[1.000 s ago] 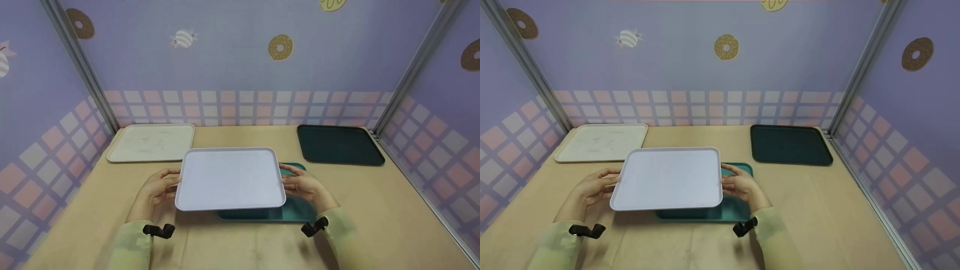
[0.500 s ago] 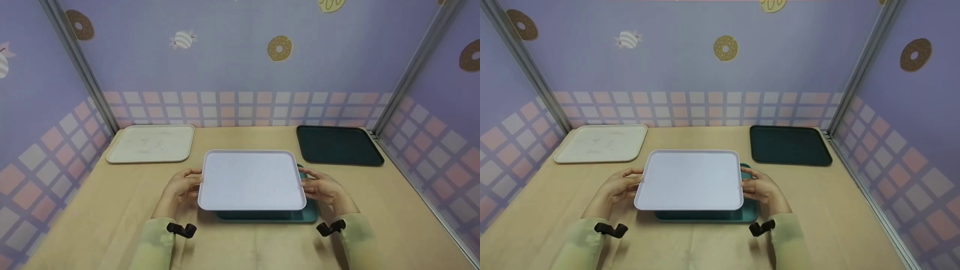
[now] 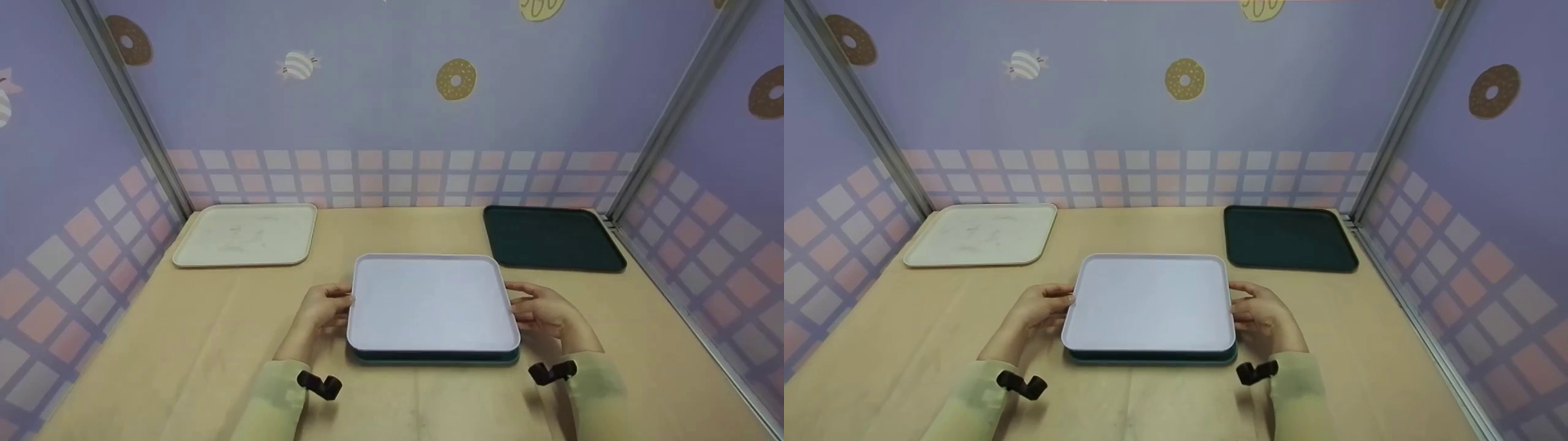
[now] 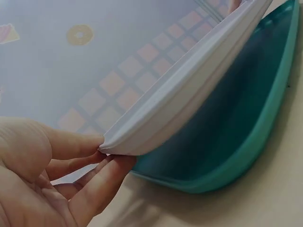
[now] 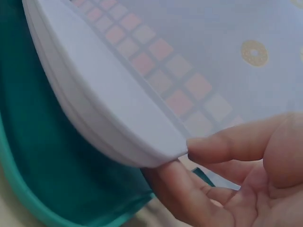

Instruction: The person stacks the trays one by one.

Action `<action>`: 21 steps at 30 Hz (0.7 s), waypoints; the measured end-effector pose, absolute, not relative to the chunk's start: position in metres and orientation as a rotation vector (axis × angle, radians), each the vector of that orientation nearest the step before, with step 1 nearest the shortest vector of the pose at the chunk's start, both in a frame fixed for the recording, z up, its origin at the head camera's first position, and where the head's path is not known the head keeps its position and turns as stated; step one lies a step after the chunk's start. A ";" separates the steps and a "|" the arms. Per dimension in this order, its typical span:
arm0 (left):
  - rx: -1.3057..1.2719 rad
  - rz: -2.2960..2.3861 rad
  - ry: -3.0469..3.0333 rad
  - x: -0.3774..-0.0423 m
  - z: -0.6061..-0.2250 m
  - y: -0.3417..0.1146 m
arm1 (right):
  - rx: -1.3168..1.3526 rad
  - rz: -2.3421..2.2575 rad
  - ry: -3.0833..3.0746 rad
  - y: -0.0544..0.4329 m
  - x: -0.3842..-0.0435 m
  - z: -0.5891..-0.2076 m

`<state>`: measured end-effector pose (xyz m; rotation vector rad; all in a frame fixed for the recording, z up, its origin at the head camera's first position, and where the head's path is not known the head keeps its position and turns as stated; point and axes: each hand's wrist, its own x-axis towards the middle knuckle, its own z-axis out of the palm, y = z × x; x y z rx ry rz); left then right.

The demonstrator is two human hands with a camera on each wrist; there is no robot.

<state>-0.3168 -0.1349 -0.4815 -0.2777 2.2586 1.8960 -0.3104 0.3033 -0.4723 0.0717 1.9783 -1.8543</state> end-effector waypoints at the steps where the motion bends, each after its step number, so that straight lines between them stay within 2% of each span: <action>1: -0.267 1.880 2.280 -0.316 -0.483 -0.133 | 0.089 -1.839 1.998 0.303 -0.310 -0.472; 21: -0.220 1.747 2.441 -0.313 -0.495 -0.120 | 0.178 -1.583 2.272 0.291 -0.305 -0.474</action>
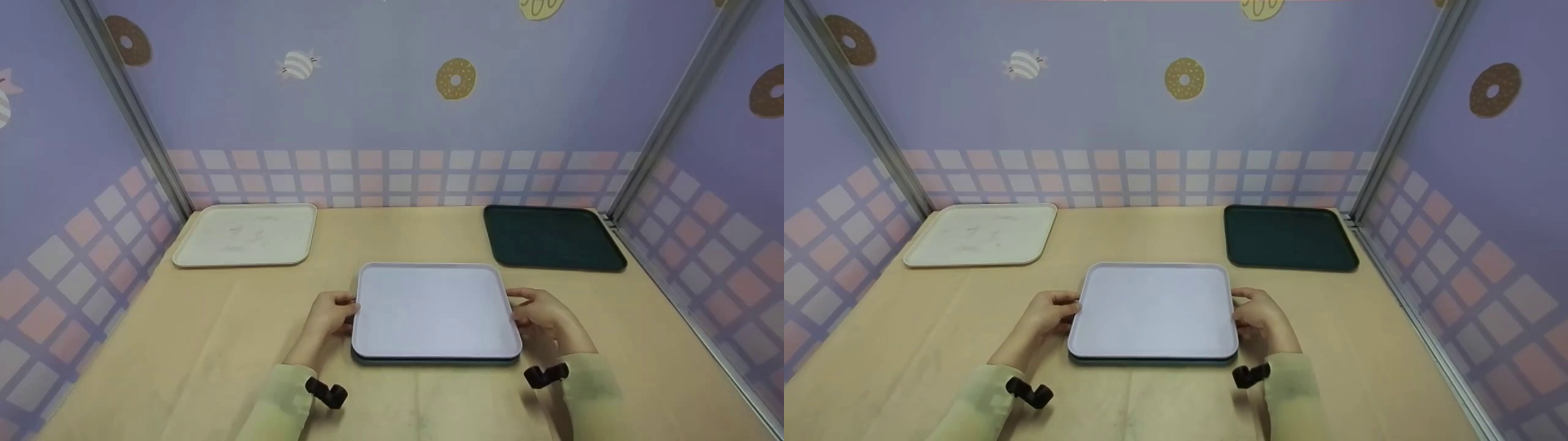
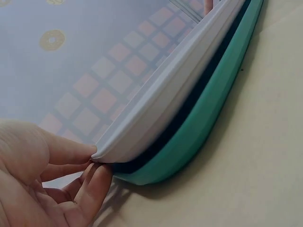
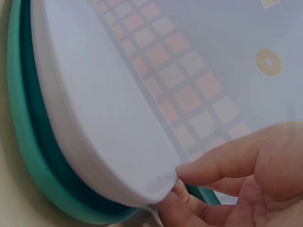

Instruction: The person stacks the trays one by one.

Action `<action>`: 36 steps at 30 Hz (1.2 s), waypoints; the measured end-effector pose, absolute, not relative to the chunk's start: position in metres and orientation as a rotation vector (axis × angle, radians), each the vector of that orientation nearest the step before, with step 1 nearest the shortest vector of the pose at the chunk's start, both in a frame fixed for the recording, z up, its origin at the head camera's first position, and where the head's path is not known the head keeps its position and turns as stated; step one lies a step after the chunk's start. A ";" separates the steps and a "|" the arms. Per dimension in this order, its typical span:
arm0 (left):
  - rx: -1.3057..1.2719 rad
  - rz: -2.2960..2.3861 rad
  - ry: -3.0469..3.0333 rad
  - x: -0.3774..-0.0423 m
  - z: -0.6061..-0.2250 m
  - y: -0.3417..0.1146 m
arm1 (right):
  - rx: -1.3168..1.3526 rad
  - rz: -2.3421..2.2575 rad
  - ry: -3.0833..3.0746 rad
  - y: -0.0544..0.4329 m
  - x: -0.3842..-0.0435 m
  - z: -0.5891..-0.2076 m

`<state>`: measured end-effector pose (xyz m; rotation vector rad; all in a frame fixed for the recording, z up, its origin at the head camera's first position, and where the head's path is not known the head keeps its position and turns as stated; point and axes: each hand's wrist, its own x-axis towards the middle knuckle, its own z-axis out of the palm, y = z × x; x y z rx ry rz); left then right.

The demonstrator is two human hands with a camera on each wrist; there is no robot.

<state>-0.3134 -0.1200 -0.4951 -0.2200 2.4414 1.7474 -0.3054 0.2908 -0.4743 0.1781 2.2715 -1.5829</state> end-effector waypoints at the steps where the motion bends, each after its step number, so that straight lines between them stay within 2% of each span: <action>1: -0.221 1.743 2.447 -0.313 -0.495 -0.120 | 0.187 -1.577 2.279 0.290 -0.305 -0.475; 36: -0.146 1.616 2.626 -0.312 -0.496 -0.118 | 0.121 -1.318 2.469 0.285 -0.305 -0.475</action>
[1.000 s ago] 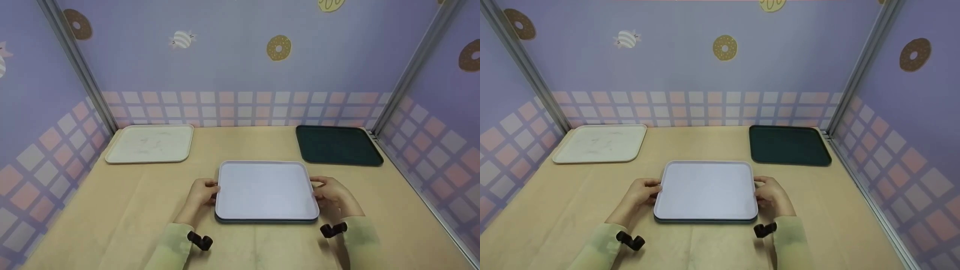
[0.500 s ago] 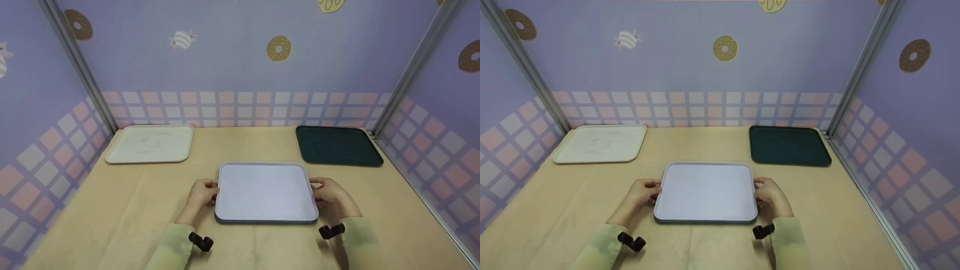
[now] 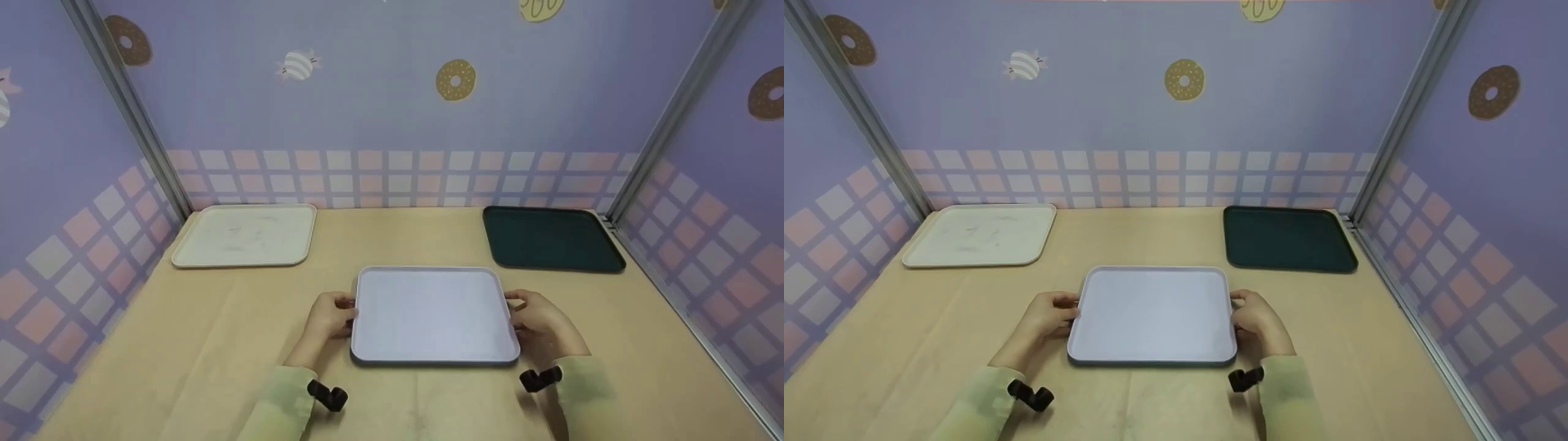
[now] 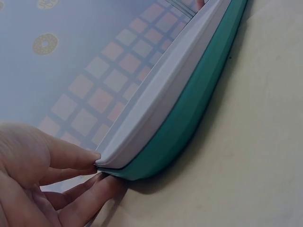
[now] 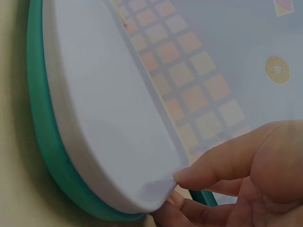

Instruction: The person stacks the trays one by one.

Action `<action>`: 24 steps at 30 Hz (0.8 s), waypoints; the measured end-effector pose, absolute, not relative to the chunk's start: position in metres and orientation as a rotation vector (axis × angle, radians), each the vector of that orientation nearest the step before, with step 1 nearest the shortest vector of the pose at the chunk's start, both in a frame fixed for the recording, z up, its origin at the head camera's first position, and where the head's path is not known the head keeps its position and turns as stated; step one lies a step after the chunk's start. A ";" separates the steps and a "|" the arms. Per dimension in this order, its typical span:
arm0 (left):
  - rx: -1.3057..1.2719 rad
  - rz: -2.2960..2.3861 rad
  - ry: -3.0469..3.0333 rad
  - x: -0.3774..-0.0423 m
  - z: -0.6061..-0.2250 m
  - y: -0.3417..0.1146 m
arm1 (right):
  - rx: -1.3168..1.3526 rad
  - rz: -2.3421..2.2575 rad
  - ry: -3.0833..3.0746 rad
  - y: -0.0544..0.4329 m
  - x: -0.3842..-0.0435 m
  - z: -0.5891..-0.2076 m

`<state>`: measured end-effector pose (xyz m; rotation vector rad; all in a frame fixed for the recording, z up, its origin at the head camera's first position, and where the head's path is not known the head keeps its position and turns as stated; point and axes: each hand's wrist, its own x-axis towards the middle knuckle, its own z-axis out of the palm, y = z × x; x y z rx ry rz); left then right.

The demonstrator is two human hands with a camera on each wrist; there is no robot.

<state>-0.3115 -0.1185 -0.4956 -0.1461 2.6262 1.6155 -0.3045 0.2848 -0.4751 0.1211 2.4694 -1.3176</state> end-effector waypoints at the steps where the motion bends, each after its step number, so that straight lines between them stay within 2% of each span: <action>1: -0.148 1.619 2.623 -0.311 -0.495 -0.118 | 0.121 -1.312 2.474 0.285 -0.305 -0.475; 24: -0.208 1.653 2.529 -0.311 -0.496 -0.118 | 0.126 -1.418 2.417 0.286 -0.302 -0.478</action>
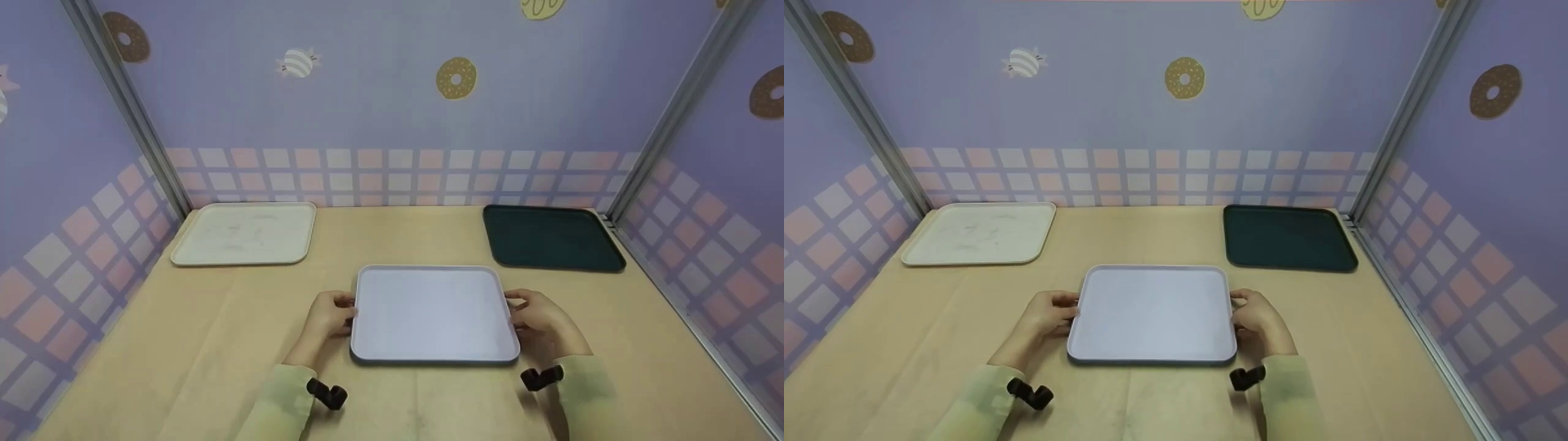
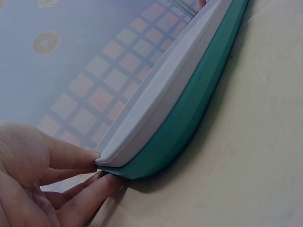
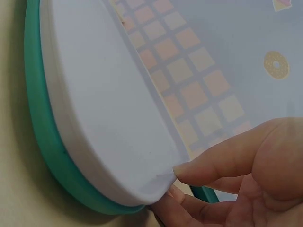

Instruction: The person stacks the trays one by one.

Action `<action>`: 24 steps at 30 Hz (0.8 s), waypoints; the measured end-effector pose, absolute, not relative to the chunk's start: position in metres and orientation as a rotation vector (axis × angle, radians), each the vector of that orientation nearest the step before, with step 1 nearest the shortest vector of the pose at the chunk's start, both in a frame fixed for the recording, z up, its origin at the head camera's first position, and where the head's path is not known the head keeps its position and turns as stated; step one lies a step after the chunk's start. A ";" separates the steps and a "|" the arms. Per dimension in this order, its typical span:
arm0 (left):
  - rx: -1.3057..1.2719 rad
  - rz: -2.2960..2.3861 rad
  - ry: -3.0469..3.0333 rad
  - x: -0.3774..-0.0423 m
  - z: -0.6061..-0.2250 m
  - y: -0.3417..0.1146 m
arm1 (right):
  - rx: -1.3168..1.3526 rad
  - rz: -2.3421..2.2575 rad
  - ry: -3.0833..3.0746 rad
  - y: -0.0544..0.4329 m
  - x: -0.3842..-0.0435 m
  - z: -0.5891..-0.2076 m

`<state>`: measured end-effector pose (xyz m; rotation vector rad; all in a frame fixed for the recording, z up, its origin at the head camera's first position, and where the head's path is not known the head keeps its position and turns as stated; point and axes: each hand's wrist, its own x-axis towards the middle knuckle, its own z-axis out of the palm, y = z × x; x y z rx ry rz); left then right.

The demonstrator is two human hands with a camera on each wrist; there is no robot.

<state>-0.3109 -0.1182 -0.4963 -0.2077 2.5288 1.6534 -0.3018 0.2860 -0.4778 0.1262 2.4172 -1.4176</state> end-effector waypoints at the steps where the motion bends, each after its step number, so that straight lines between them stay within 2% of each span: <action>1: -0.213 1.659 2.521 -0.311 -0.496 -0.118 | 0.113 -1.417 2.419 0.286 -0.302 -0.478; 18: -0.228 1.665 2.527 -0.312 -0.497 -0.119 | 0.079 -1.485 2.455 0.301 -0.309 -0.477; 24: -0.220 1.643 2.549 -0.313 -0.498 -0.118 | 0.145 -1.540 2.548 0.313 -0.313 -0.475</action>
